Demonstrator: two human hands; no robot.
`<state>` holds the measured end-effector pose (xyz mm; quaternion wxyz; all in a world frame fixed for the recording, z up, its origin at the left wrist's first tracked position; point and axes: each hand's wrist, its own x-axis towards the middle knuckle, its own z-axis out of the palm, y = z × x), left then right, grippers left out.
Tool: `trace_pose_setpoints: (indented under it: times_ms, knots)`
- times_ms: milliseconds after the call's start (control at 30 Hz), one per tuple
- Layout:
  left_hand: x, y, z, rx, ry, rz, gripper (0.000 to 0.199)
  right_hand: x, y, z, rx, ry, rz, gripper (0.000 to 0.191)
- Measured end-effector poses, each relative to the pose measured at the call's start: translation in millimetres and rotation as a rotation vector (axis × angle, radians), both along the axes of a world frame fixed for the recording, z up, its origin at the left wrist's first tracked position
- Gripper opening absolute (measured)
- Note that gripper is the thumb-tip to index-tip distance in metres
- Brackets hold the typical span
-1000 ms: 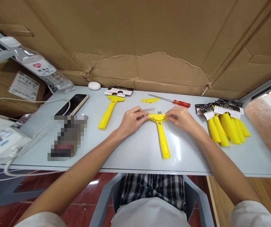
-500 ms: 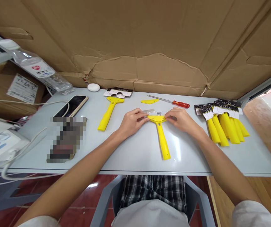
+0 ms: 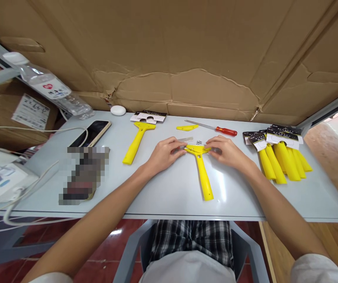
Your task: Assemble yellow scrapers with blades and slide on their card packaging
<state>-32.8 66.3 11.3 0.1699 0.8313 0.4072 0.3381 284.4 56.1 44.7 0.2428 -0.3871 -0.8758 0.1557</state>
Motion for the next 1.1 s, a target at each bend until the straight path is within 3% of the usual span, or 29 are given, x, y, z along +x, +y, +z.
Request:
trace_pose_setpoints:
  times_ms: [333,1100]
  knots:
    - [0.6,1.2,1.7,-0.051,0.007,0.015,0.031,-9.2,-8.5,4.1,-0.027,-0.151,0.009,0.034]
    - [8.4,-0.8,-0.1,-0.064,0.014,0.017,0.020,-15.4,-22.1,6.9,0.021,-0.130,0.049,0.033]
